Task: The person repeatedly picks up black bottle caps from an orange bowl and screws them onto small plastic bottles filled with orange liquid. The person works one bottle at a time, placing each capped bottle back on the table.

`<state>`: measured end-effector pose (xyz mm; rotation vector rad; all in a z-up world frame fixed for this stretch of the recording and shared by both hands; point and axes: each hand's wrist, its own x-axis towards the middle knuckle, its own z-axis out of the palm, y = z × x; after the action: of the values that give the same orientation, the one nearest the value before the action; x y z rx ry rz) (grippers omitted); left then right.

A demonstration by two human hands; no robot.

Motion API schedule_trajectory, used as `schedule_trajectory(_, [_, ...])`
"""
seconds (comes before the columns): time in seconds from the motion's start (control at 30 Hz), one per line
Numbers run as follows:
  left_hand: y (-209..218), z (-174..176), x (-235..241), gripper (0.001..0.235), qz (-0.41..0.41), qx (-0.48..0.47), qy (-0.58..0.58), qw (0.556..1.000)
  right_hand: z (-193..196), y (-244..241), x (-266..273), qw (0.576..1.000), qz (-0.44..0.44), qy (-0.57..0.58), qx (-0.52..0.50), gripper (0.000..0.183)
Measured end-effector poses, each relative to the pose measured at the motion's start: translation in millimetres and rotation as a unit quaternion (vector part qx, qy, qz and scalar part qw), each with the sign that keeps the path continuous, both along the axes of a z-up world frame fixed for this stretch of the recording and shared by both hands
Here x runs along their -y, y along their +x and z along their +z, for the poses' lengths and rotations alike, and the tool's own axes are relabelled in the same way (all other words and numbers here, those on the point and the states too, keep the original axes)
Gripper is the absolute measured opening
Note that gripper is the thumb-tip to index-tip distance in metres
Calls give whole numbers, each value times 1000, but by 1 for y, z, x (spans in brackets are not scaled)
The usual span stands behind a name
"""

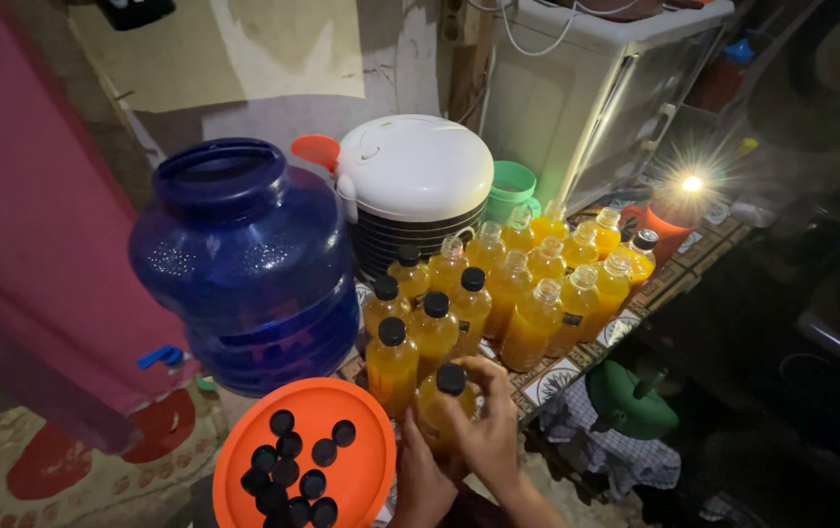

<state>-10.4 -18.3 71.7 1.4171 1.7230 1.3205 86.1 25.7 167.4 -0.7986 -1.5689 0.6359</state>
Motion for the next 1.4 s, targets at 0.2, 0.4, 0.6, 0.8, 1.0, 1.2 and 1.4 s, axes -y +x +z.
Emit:
schedule_trajectory(0.2, [2, 19, -2, 105, -12, 26, 103, 994, -8, 9, 13, 989, 38, -114, 89, 96])
schedule_trajectory(0.4, [2, 8, 3, 107, 9, -15, 130, 991, -15, 7, 11, 989, -2, -108, 102, 92])
schedule_trajectory(0.6, [3, -8, 0, 73, 71, -72, 141, 985, -1, -4, -9, 990, 23, -122, 73, 96])
schedule_trajectory(0.8, [4, -6, 1, 28, 9, -113, 153, 982, 7, -6, -4, 976, -21, -187, 113, 101])
schedule_trajectory(1.0, [3, -4, 5, 27, -37, -114, 177, 977, 18, -15, 21, 957, -149, 205, 140, 81])
schedule_trajectory(1.2, [3, -11, 3, 30, -43, -106, 155, 981, 9, -51, 47, 954, 143, 87, 249, 17])
schedule_trajectory(1.4, [-1, -26, 1, 30, -7, -92, 172, 981, -16, -95, 57, 850, 309, -12, 427, 29])
